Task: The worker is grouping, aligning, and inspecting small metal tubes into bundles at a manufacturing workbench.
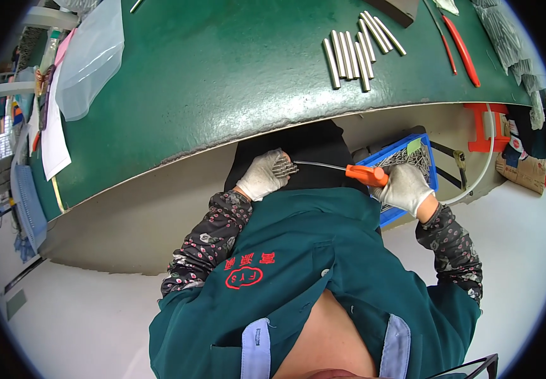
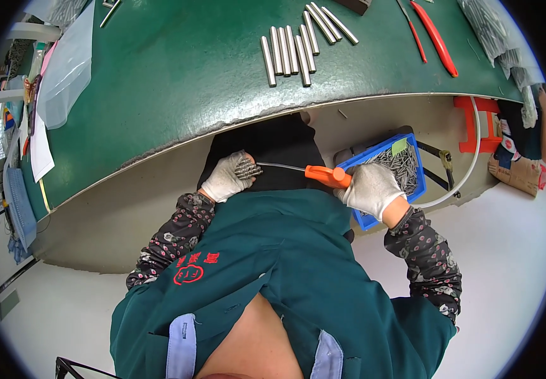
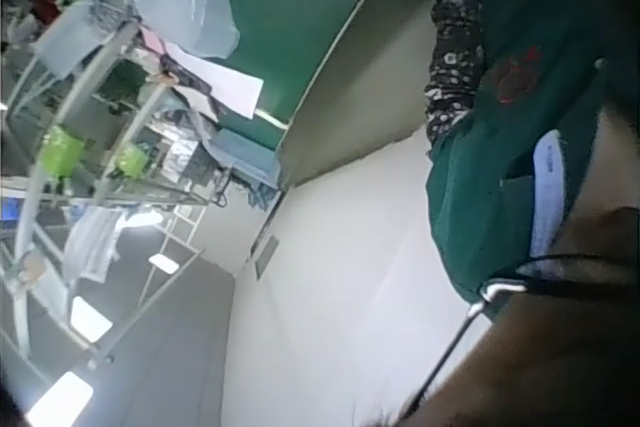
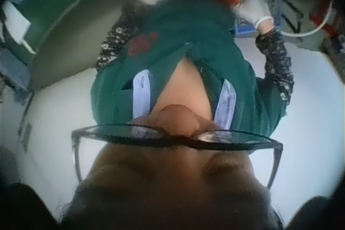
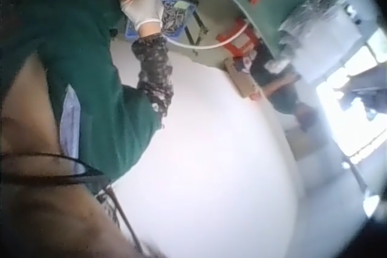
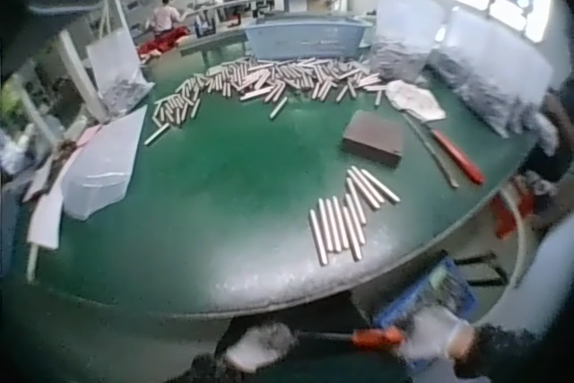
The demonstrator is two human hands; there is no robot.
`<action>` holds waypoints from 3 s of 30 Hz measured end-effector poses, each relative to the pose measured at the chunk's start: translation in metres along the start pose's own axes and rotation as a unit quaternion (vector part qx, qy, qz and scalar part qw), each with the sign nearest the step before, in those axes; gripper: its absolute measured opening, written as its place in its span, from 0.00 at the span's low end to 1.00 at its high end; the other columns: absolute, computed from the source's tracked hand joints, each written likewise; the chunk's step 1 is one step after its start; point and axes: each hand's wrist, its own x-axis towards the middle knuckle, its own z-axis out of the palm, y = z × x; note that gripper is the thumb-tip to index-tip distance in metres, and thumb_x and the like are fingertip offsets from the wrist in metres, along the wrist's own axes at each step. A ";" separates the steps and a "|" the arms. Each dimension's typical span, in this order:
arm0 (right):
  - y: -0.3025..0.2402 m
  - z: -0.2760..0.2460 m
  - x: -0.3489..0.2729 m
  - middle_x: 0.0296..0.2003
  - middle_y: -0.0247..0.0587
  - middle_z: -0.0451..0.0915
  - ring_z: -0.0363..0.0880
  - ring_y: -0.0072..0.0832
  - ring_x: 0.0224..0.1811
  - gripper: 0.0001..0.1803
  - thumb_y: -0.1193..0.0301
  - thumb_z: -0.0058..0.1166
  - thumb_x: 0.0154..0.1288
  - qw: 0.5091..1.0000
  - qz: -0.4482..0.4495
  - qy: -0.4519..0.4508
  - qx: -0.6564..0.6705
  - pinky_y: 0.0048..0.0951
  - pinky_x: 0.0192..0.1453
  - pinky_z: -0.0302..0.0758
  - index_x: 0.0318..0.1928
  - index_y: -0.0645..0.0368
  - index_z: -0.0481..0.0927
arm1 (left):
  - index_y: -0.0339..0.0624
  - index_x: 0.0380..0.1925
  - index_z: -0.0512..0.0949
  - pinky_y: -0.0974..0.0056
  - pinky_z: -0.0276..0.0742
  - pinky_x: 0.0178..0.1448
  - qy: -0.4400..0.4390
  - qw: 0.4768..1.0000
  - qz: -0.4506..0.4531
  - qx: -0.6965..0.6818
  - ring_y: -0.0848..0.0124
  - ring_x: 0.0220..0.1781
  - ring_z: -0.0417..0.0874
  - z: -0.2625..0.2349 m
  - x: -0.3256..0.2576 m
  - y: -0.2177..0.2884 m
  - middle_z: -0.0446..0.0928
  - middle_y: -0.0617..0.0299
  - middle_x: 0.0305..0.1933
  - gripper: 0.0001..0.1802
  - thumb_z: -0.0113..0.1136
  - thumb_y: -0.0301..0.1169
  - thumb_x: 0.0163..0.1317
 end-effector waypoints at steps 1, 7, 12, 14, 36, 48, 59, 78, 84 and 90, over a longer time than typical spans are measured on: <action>0.002 0.002 0.001 0.18 0.50 0.75 0.75 0.45 0.24 0.18 0.55 0.54 0.43 1.000 -0.001 0.022 -0.002 0.38 0.31 0.72 0.24 0.59 0.79 | 0.39 0.29 0.69 0.70 0.72 0.36 0.000 1.000 0.001 0.001 0.74 0.28 0.74 -0.001 0.001 0.002 0.72 0.63 0.25 0.14 0.60 0.19 0.40; -0.008 -0.003 -0.003 0.19 0.50 0.75 0.75 0.45 0.24 0.19 0.55 0.54 0.42 0.999 -0.007 0.012 0.045 0.38 0.31 0.72 0.22 0.61 0.78 | 0.39 0.30 0.69 0.69 0.72 0.36 -0.009 0.998 -0.009 0.065 0.73 0.29 0.75 0.001 -0.001 0.006 0.72 0.62 0.26 0.14 0.60 0.19 0.40; -0.005 -0.001 0.002 0.19 0.51 0.76 0.75 0.45 0.24 0.19 0.55 0.53 0.43 0.999 0.004 0.028 0.022 0.37 0.31 0.73 0.23 0.60 0.79 | 0.39 0.31 0.69 0.69 0.73 0.37 -0.002 0.999 -0.008 0.042 0.71 0.31 0.76 -0.001 0.002 0.004 0.74 0.61 0.28 0.15 0.60 0.20 0.40; -0.004 0.002 0.002 0.19 0.51 0.76 0.75 0.45 0.24 0.19 0.54 0.53 0.43 0.999 0.007 0.028 0.015 0.38 0.31 0.73 0.23 0.59 0.79 | 0.39 0.31 0.69 0.69 0.73 0.38 0.001 0.999 -0.010 0.038 0.71 0.31 0.76 0.002 -0.001 0.002 0.74 0.61 0.28 0.16 0.60 0.20 0.40; 0.003 0.007 -0.007 0.18 0.53 0.74 0.75 0.46 0.23 0.21 0.54 0.53 0.41 0.999 0.042 -0.018 0.011 0.38 0.30 0.71 0.20 0.64 0.77 | 0.38 0.31 0.69 0.70 0.72 0.39 -0.021 0.999 -0.035 0.035 0.73 0.32 0.75 -0.001 -0.002 0.003 0.73 0.63 0.28 0.16 0.59 0.19 0.39; -0.004 0.003 0.006 0.18 0.53 0.74 0.74 0.47 0.23 0.21 0.54 0.57 0.39 0.998 0.031 0.016 0.043 0.38 0.28 0.71 0.23 0.62 0.78 | 0.36 0.34 0.68 0.71 0.72 0.42 0.010 0.999 -0.034 0.033 0.74 0.34 0.75 0.000 0.001 0.008 0.72 0.62 0.30 0.17 0.58 0.18 0.39; 0.045 -0.010 -0.028 0.22 0.42 0.77 0.77 0.33 0.25 0.18 0.60 0.64 0.42 0.924 -0.143 0.035 0.353 0.28 0.33 0.72 0.31 0.58 0.79 | 0.35 0.32 0.69 0.68 0.73 0.41 -0.009 1.000 -0.001 0.005 0.72 0.34 0.77 0.000 0.005 -0.021 0.75 0.59 0.30 0.15 0.58 0.22 0.41; 0.150 -0.189 0.046 0.33 0.45 0.78 0.77 0.39 0.32 0.27 0.61 0.59 0.41 0.762 0.223 0.543 0.273 0.34 0.34 0.72 0.45 0.58 0.72 | 0.38 0.31 0.68 0.70 0.72 0.44 -0.010 1.000 0.014 -0.008 0.73 0.35 0.75 -0.003 0.015 -0.038 0.72 0.63 0.31 0.17 0.61 0.22 0.39; 0.131 -0.192 0.050 0.42 0.49 0.76 0.74 0.43 0.45 0.28 0.52 0.52 0.46 0.819 0.285 0.486 0.109 0.38 0.48 0.70 0.48 0.50 0.72 | 0.38 0.32 0.67 0.70 0.72 0.46 -0.031 0.998 -0.004 -0.057 0.73 0.37 0.75 -0.004 0.019 -0.045 0.72 0.63 0.32 0.18 0.61 0.21 0.38; 0.137 -0.183 0.044 0.45 0.47 0.74 0.72 0.43 0.47 0.25 0.55 0.45 0.52 0.823 0.256 0.490 0.132 0.37 0.50 0.68 0.50 0.51 0.71 | 0.39 0.33 0.66 0.70 0.70 0.48 -0.040 0.999 -0.029 -0.019 0.74 0.40 0.73 -0.007 0.018 -0.036 0.69 0.65 0.34 0.21 0.63 0.16 0.37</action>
